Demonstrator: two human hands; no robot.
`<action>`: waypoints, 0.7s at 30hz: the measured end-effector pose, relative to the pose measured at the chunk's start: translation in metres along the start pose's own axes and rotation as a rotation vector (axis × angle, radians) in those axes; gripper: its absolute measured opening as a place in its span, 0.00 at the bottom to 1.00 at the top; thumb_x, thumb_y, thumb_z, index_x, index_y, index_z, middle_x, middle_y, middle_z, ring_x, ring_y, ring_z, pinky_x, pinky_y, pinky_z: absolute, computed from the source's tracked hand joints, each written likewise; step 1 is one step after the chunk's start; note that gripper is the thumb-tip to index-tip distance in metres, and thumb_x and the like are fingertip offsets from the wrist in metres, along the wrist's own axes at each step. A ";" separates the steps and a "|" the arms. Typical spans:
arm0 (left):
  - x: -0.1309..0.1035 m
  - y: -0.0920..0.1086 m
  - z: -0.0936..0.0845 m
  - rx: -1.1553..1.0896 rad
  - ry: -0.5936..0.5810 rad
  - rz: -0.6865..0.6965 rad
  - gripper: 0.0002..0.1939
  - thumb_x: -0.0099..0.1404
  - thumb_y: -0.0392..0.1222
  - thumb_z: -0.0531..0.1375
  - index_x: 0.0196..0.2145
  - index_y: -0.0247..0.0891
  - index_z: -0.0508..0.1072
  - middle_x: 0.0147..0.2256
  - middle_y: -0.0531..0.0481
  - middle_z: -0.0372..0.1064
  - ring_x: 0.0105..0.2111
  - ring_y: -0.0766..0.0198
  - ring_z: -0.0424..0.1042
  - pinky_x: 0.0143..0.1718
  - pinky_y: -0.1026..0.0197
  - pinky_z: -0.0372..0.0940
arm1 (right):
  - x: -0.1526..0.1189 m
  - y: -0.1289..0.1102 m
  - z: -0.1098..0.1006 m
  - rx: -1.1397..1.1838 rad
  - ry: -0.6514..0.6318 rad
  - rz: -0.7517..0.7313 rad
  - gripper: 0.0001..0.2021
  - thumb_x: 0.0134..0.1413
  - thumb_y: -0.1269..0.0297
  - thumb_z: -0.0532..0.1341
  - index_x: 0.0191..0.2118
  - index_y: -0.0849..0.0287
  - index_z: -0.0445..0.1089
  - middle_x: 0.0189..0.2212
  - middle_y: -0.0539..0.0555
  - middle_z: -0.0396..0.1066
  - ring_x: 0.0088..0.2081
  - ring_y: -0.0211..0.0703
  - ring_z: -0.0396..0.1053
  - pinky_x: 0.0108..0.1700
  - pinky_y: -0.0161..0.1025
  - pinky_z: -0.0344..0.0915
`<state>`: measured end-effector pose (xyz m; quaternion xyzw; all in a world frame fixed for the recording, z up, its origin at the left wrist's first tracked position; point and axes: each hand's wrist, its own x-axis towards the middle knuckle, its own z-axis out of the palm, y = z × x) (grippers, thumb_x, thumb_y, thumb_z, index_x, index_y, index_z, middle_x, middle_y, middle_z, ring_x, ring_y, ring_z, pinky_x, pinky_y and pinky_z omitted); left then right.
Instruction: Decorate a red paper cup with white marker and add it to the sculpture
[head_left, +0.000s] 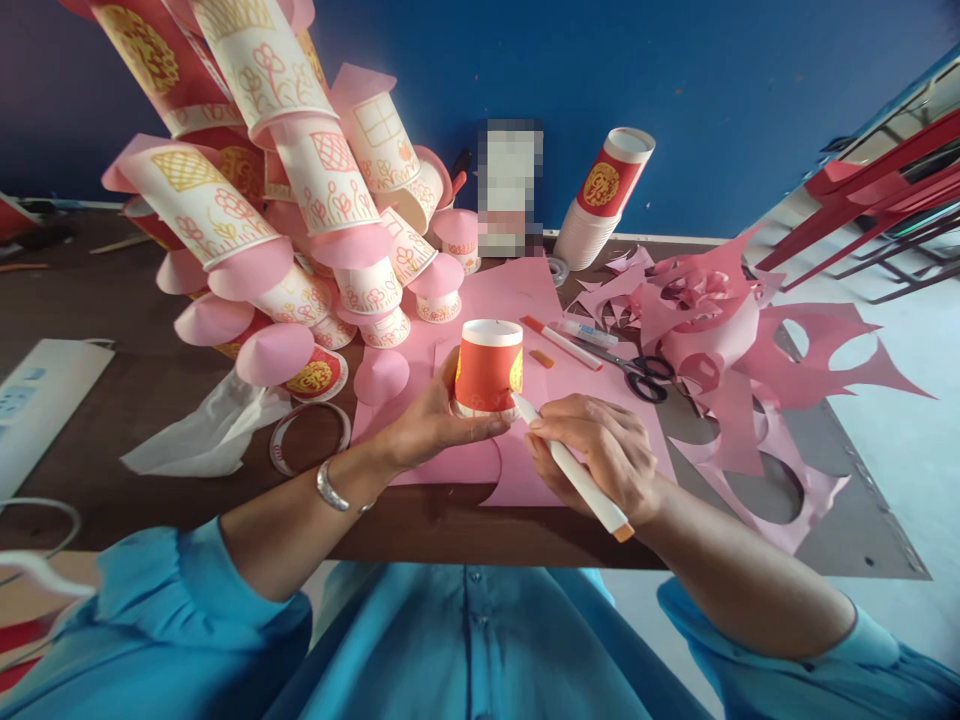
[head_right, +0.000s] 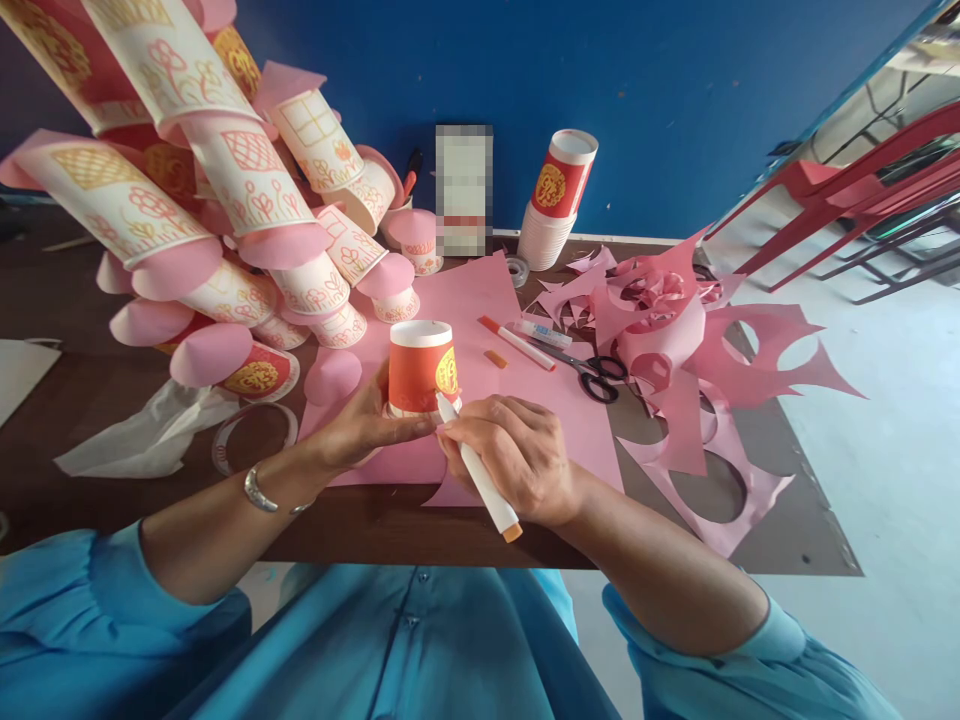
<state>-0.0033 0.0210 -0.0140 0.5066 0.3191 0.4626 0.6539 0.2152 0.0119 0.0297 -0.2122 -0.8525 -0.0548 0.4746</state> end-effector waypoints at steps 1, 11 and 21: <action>0.000 0.000 0.000 0.002 -0.004 -0.001 0.27 0.59 0.43 0.79 0.53 0.44 0.76 0.41 0.49 0.78 0.39 0.59 0.75 0.43 0.56 0.71 | 0.000 0.000 0.000 -0.001 -0.002 0.000 0.04 0.70 0.74 0.63 0.46 0.60 0.68 0.30 0.54 0.79 0.29 0.40 0.79 0.32 0.36 0.80; 0.000 0.002 0.002 0.033 0.012 -0.054 0.31 0.58 0.47 0.79 0.53 0.43 0.71 0.44 0.49 0.75 0.43 0.59 0.74 0.46 0.55 0.70 | -0.003 -0.001 0.001 0.019 -0.014 0.001 0.04 0.70 0.75 0.62 0.46 0.60 0.68 0.29 0.53 0.78 0.30 0.41 0.80 0.34 0.38 0.82; -0.002 0.002 0.000 0.069 0.045 -0.090 0.35 0.56 0.50 0.80 0.54 0.44 0.69 0.46 0.49 0.74 0.45 0.58 0.73 0.47 0.53 0.69 | -0.003 -0.003 0.000 0.053 -0.009 0.010 0.05 0.70 0.74 0.62 0.48 0.60 0.69 0.30 0.52 0.78 0.30 0.41 0.80 0.32 0.38 0.81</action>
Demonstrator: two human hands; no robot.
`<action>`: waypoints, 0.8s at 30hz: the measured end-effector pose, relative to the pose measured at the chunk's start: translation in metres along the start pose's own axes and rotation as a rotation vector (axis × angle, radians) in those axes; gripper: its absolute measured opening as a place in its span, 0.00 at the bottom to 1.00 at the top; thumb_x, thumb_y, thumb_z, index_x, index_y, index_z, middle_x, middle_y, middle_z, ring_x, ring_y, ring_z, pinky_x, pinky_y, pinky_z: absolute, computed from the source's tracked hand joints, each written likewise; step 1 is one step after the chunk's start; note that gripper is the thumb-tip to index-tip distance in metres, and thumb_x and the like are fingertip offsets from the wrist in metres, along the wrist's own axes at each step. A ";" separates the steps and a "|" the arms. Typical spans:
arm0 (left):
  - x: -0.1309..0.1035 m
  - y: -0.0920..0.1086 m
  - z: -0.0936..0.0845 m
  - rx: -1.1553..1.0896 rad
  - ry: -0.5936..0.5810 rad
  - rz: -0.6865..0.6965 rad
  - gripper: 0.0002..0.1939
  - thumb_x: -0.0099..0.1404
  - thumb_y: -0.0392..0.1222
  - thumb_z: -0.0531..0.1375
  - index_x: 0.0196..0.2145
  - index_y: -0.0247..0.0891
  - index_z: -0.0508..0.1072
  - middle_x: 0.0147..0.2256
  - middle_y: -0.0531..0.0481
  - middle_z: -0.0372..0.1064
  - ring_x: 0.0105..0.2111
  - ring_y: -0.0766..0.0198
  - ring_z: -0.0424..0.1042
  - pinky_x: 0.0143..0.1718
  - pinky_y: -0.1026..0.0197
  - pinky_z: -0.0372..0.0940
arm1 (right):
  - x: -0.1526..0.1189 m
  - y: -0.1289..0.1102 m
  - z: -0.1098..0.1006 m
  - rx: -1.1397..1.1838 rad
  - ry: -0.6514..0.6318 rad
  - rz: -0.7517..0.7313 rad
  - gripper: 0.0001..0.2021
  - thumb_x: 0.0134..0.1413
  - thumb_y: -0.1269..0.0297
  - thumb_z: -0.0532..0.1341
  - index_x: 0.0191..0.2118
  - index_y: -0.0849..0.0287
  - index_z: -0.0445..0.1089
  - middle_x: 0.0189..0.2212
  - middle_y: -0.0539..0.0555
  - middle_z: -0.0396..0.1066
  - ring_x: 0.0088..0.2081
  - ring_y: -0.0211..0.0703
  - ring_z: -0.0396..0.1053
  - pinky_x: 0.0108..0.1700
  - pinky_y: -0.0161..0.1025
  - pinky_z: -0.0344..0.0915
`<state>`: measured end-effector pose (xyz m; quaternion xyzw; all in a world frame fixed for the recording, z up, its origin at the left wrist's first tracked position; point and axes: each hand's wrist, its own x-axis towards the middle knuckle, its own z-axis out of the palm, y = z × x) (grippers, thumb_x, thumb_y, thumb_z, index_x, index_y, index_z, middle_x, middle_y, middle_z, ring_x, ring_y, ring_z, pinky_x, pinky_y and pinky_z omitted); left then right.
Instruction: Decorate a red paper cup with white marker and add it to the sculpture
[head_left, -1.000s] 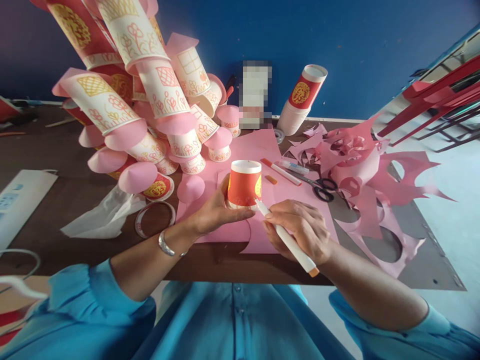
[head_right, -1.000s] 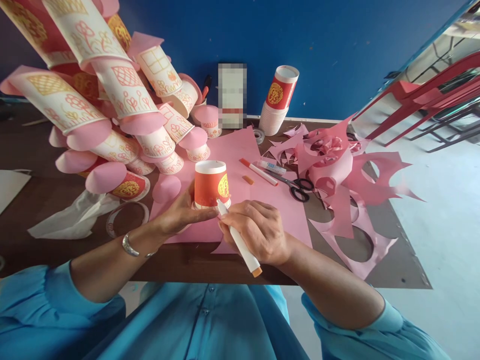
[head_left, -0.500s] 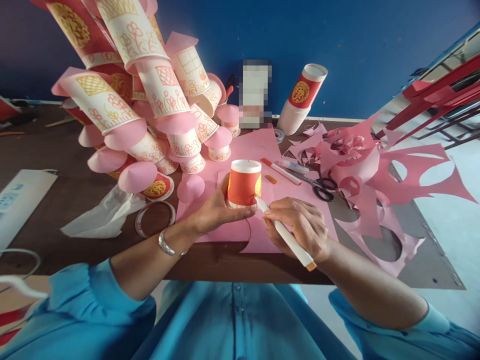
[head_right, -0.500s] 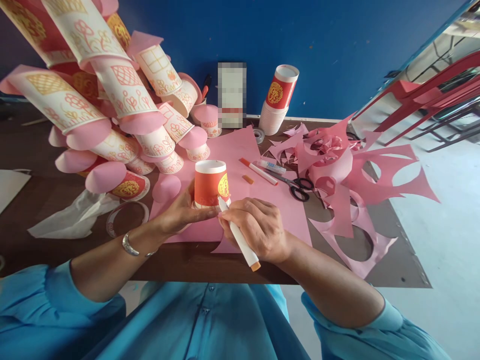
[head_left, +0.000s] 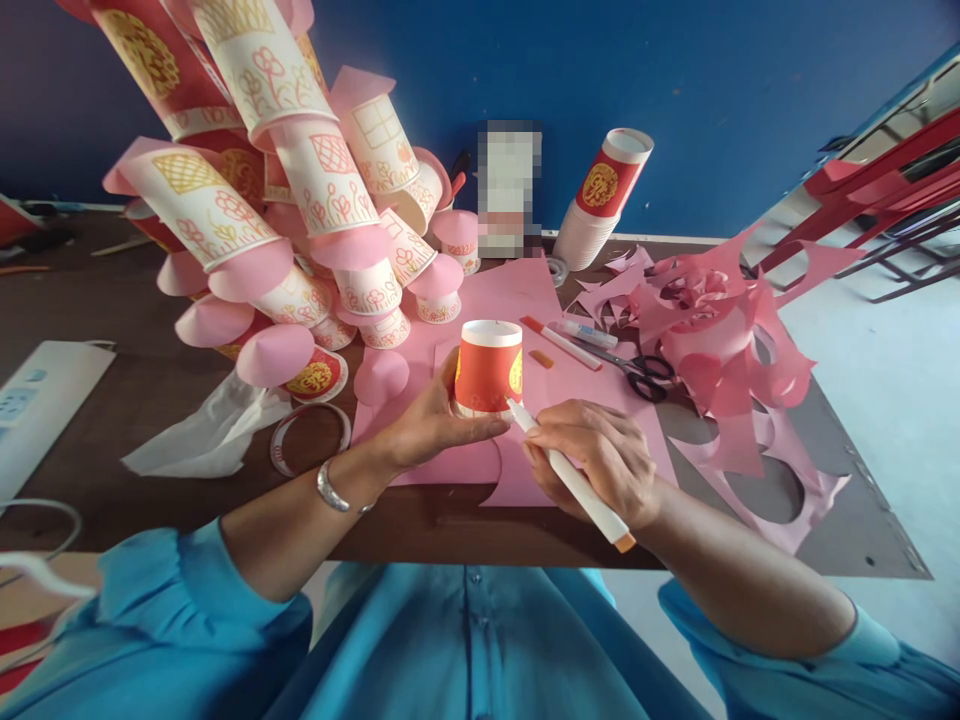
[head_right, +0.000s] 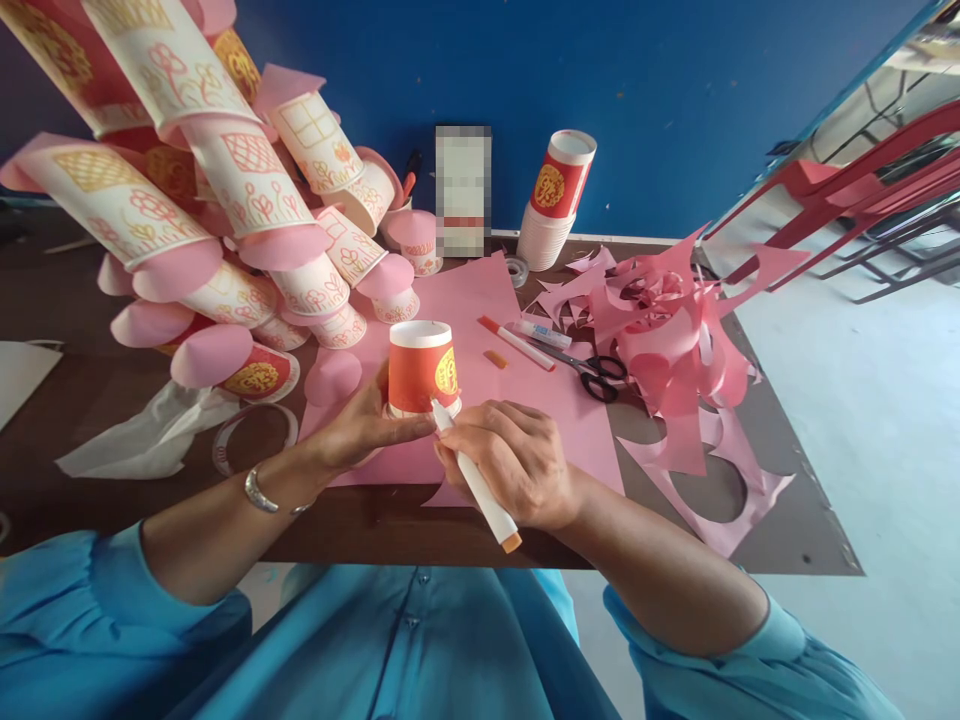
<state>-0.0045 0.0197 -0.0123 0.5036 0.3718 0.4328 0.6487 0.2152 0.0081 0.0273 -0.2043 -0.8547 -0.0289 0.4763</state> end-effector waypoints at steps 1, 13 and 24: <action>0.000 -0.001 -0.001 -0.001 -0.004 -0.004 0.35 0.56 0.50 0.80 0.55 0.44 0.69 0.46 0.49 0.74 0.45 0.58 0.73 0.47 0.53 0.70 | 0.000 0.000 0.000 -0.004 0.005 -0.001 0.05 0.70 0.74 0.62 0.48 0.60 0.69 0.30 0.52 0.78 0.30 0.41 0.80 0.32 0.37 0.81; 0.001 0.003 0.002 -0.005 -0.040 0.050 0.31 0.58 0.47 0.79 0.53 0.43 0.71 0.45 0.48 0.76 0.43 0.58 0.74 0.44 0.56 0.70 | 0.000 0.001 -0.002 -0.006 -0.011 0.000 0.07 0.68 0.75 0.63 0.48 0.60 0.69 0.31 0.53 0.78 0.30 0.42 0.80 0.33 0.38 0.81; 0.003 0.012 0.008 0.009 -0.082 0.103 0.31 0.60 0.49 0.78 0.55 0.43 0.71 0.45 0.47 0.75 0.42 0.60 0.72 0.42 0.58 0.70 | 0.000 0.002 0.002 -0.017 -0.001 -0.016 0.05 0.69 0.75 0.62 0.46 0.61 0.68 0.30 0.54 0.78 0.31 0.42 0.80 0.34 0.37 0.81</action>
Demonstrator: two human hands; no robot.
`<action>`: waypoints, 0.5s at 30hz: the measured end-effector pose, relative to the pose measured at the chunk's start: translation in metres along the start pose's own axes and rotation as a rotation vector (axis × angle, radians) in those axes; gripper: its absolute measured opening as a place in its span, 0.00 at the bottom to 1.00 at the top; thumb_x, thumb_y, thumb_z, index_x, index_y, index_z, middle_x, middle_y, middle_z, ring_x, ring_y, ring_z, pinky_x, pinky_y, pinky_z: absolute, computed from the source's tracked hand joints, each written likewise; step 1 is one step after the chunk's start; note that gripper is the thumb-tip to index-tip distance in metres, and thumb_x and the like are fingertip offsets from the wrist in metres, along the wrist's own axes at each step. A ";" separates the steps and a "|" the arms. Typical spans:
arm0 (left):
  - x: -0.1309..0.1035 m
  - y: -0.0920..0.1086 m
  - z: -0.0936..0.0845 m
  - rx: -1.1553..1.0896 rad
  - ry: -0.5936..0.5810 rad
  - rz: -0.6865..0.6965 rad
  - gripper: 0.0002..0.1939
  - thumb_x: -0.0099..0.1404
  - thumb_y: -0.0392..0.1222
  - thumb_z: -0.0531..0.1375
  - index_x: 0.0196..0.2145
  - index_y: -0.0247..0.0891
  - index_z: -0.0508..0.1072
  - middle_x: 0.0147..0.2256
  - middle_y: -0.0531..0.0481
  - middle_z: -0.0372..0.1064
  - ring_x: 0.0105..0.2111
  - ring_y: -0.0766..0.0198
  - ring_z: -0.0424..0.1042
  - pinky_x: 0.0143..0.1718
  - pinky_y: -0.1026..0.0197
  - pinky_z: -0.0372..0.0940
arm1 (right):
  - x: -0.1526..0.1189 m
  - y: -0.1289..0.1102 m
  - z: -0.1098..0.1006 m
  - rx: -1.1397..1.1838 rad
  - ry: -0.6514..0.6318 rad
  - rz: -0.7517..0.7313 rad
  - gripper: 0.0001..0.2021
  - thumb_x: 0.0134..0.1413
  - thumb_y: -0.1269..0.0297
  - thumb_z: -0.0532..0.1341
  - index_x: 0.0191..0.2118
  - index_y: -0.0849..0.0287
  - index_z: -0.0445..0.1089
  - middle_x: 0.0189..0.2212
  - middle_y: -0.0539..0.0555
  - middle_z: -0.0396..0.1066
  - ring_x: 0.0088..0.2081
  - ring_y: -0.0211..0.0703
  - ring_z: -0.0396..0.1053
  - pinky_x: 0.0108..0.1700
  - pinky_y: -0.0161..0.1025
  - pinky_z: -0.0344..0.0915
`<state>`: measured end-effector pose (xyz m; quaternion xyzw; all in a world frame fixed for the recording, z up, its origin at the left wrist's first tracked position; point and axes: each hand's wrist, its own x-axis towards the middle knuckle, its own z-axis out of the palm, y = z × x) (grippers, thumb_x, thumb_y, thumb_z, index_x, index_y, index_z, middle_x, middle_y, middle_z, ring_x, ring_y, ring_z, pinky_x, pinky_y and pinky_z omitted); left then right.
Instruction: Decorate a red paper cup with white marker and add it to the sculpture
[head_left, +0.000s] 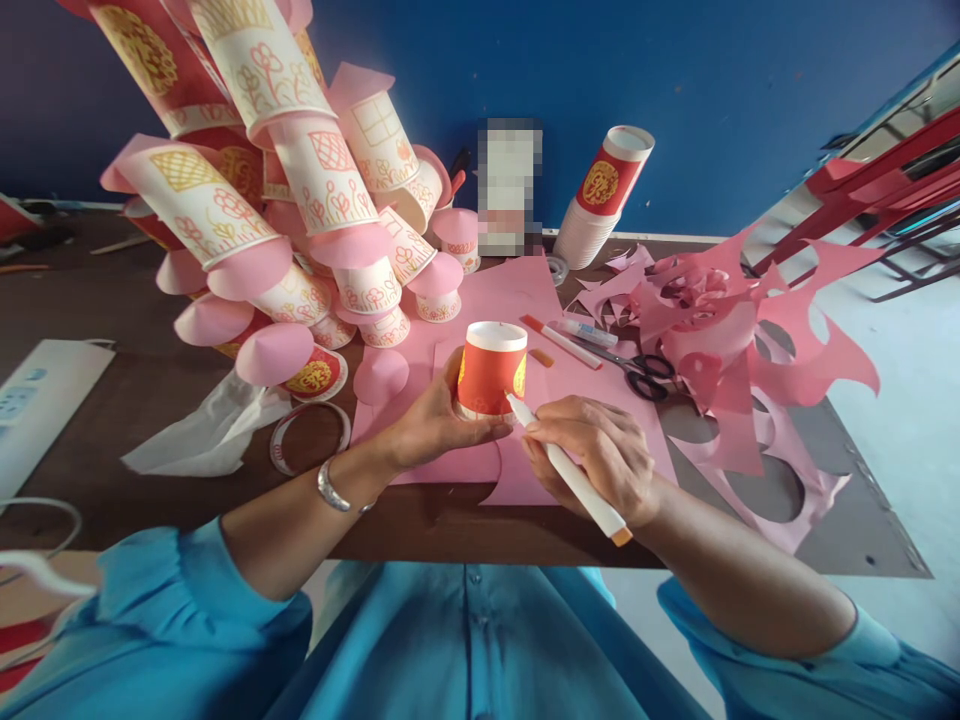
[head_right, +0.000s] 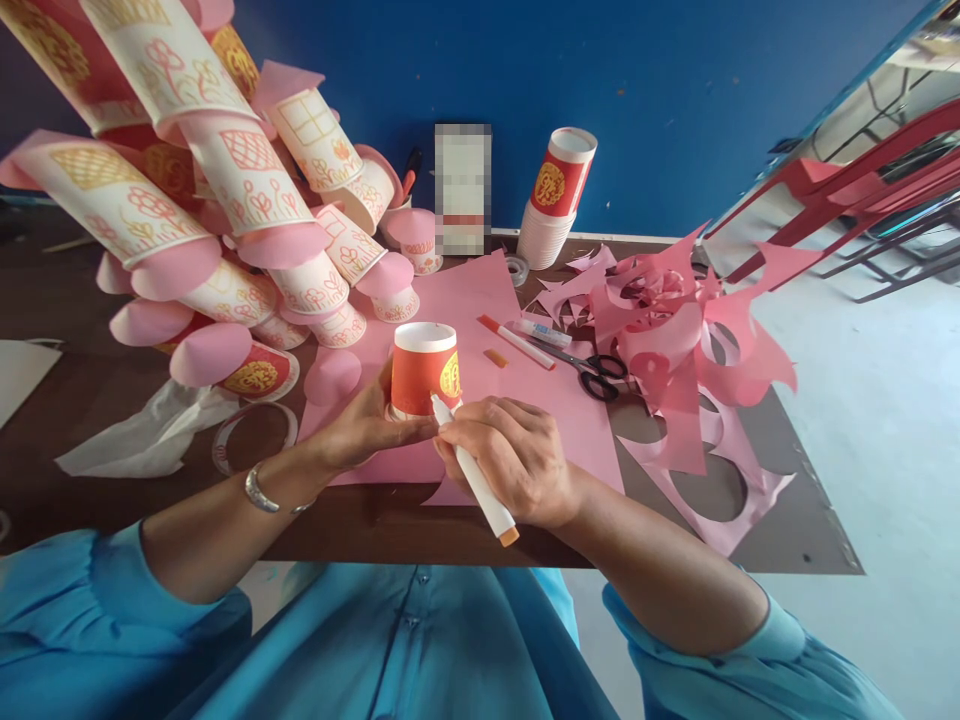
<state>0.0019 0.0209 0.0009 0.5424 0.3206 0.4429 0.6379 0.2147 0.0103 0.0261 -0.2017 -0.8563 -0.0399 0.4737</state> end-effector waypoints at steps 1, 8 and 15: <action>0.000 0.000 0.000 0.004 0.002 -0.002 0.31 0.59 0.48 0.78 0.55 0.43 0.71 0.45 0.47 0.74 0.42 0.60 0.72 0.42 0.58 0.70 | 0.000 0.000 0.000 0.000 0.000 -0.002 0.05 0.69 0.75 0.62 0.46 0.61 0.69 0.30 0.54 0.78 0.31 0.42 0.80 0.34 0.38 0.81; 0.000 0.002 0.001 -0.024 0.007 -0.014 0.31 0.59 0.47 0.78 0.53 0.43 0.69 0.45 0.47 0.75 0.41 0.60 0.73 0.40 0.59 0.70 | -0.001 0.000 -0.001 0.025 -0.027 0.015 0.07 0.69 0.75 0.62 0.48 0.59 0.69 0.31 0.52 0.78 0.32 0.42 0.80 0.34 0.38 0.81; 0.002 0.005 0.003 -0.016 -0.005 0.003 0.30 0.59 0.49 0.78 0.53 0.43 0.70 0.44 0.47 0.77 0.41 0.58 0.74 0.40 0.57 0.71 | -0.003 0.000 -0.002 0.047 -0.043 0.024 0.11 0.66 0.77 0.64 0.50 0.60 0.69 0.33 0.52 0.79 0.32 0.42 0.80 0.33 0.38 0.79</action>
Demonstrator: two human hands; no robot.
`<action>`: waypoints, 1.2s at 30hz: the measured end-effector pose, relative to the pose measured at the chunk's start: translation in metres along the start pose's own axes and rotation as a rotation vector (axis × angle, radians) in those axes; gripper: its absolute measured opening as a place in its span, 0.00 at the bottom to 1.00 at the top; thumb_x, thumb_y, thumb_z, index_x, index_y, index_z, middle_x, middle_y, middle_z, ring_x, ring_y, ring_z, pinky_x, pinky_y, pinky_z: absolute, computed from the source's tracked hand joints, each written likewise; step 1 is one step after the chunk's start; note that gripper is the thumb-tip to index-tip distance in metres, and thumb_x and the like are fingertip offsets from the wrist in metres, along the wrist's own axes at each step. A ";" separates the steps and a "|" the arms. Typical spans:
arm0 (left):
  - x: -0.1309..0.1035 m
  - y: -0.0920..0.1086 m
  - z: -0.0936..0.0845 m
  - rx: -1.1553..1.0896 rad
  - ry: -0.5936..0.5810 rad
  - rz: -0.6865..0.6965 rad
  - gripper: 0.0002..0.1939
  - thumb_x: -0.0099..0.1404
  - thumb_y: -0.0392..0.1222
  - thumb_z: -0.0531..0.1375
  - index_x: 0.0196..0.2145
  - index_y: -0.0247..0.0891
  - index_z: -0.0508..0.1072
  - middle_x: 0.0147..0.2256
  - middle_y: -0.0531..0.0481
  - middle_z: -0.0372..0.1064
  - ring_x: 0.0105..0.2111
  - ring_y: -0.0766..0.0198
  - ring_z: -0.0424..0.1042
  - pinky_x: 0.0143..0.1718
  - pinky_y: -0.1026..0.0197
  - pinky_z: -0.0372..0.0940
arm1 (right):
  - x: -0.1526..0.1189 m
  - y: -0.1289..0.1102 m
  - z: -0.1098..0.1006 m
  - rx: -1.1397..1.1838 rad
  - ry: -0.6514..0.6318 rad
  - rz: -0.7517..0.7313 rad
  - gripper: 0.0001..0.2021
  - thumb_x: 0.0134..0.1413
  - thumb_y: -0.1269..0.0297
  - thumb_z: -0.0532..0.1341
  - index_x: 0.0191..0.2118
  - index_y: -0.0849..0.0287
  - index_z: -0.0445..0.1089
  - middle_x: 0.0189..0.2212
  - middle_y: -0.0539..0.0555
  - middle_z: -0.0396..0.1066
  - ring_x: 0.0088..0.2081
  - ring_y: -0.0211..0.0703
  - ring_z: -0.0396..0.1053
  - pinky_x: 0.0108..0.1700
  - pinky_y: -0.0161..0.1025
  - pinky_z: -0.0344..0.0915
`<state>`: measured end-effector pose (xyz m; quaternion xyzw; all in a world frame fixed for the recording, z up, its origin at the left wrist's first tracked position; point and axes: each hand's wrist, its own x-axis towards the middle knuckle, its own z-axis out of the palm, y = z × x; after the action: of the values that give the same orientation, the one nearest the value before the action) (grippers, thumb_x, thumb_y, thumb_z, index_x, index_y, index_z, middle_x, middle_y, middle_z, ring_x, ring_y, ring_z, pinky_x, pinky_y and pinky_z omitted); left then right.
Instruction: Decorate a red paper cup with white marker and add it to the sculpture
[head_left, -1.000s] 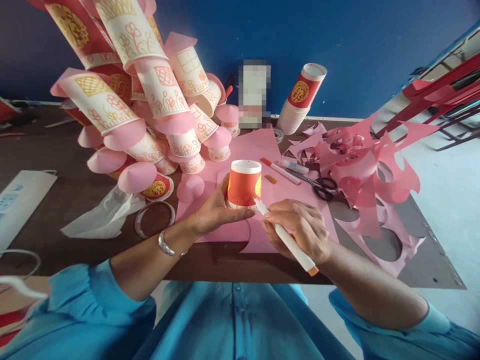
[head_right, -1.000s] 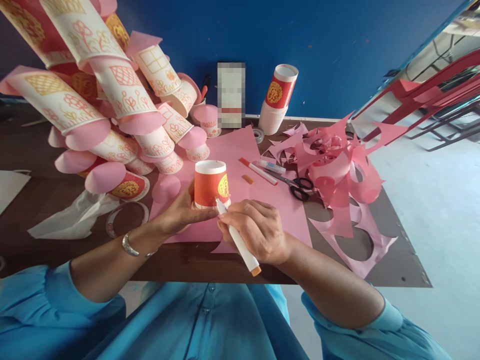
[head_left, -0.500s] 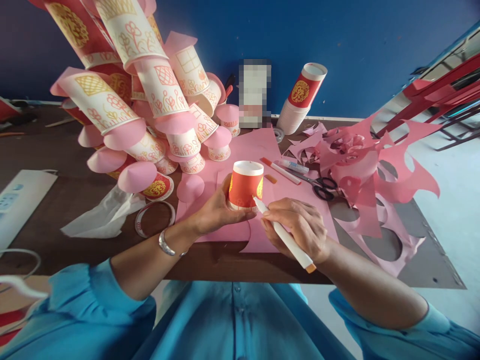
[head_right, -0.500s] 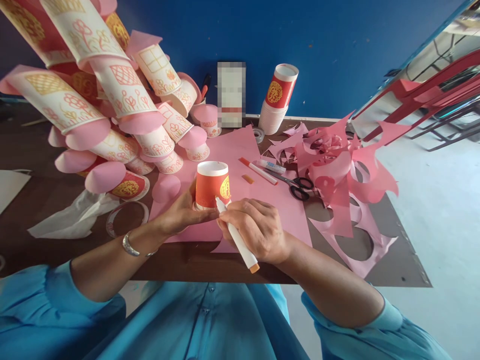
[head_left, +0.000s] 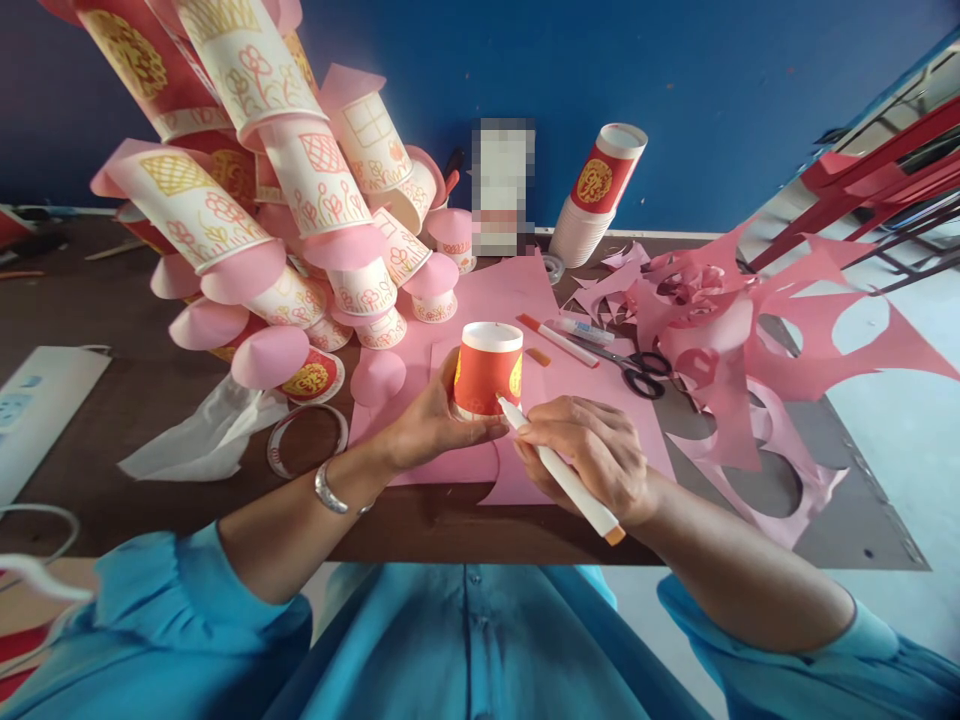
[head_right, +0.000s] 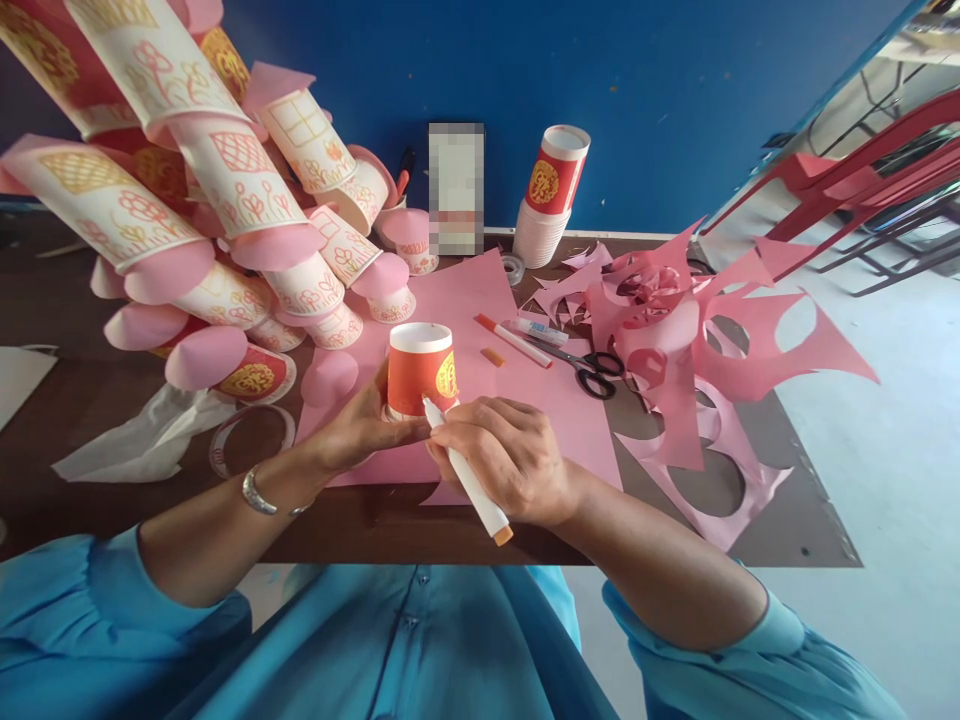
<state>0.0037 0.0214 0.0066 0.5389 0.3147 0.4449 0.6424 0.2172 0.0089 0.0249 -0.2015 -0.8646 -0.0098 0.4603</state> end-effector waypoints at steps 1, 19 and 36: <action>-0.001 -0.001 -0.001 -0.002 0.004 -0.007 0.30 0.59 0.49 0.78 0.53 0.43 0.70 0.44 0.47 0.77 0.41 0.58 0.74 0.40 0.57 0.71 | 0.000 0.000 0.000 0.004 -0.001 0.005 0.11 0.66 0.77 0.64 0.50 0.59 0.69 0.32 0.52 0.79 0.32 0.42 0.80 0.34 0.38 0.80; -0.004 -0.016 -0.010 -0.010 0.051 -0.043 0.31 0.58 0.47 0.79 0.53 0.42 0.70 0.44 0.49 0.75 0.42 0.60 0.73 0.44 0.56 0.69 | 0.001 0.000 -0.001 -0.020 0.005 0.017 0.10 0.66 0.76 0.64 0.49 0.58 0.69 0.32 0.51 0.80 0.32 0.42 0.81 0.35 0.38 0.81; -0.004 -0.017 -0.010 -0.002 0.064 -0.058 0.31 0.58 0.48 0.79 0.53 0.43 0.71 0.44 0.49 0.74 0.43 0.60 0.72 0.47 0.55 0.68 | 0.001 -0.001 0.000 -0.034 0.010 0.009 0.07 0.67 0.76 0.62 0.46 0.59 0.68 0.30 0.52 0.78 0.30 0.41 0.80 0.35 0.37 0.80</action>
<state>-0.0030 0.0213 -0.0127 0.5146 0.3501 0.4433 0.6451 0.2162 0.0086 0.0262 -0.2133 -0.8609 -0.0234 0.4613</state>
